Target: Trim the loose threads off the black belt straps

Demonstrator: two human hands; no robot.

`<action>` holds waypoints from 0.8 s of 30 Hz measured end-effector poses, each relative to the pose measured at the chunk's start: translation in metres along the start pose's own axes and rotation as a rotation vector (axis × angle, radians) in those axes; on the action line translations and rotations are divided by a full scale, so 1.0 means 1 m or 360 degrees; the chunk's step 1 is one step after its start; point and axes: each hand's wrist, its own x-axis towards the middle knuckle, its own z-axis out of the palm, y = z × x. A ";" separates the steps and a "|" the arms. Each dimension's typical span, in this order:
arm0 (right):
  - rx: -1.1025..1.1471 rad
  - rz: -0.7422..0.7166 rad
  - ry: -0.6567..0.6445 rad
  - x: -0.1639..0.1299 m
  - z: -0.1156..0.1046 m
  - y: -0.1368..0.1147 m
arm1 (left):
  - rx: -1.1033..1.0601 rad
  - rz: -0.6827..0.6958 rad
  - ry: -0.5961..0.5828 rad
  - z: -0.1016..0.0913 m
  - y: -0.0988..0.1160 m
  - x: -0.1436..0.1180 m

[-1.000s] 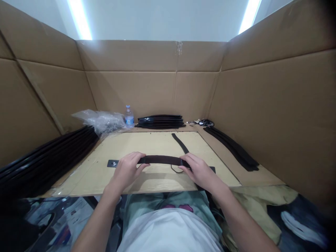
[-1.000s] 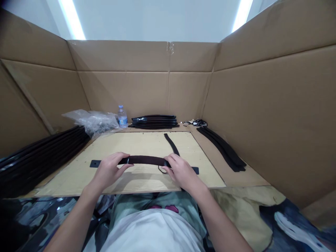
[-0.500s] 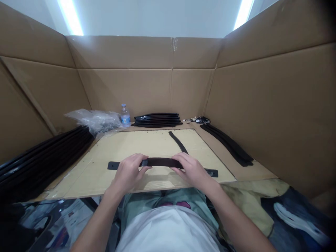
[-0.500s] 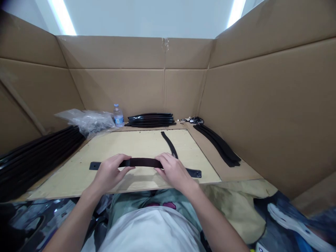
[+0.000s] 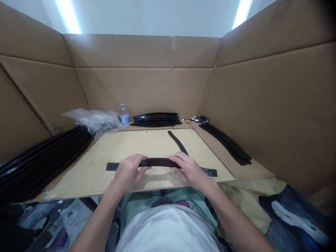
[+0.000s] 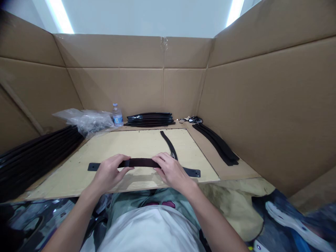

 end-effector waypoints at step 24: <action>-0.0042 0.0053 0.0021 -0.002 0.005 0.009 | -0.0011 -0.0184 -0.0116 0.001 -0.007 0.000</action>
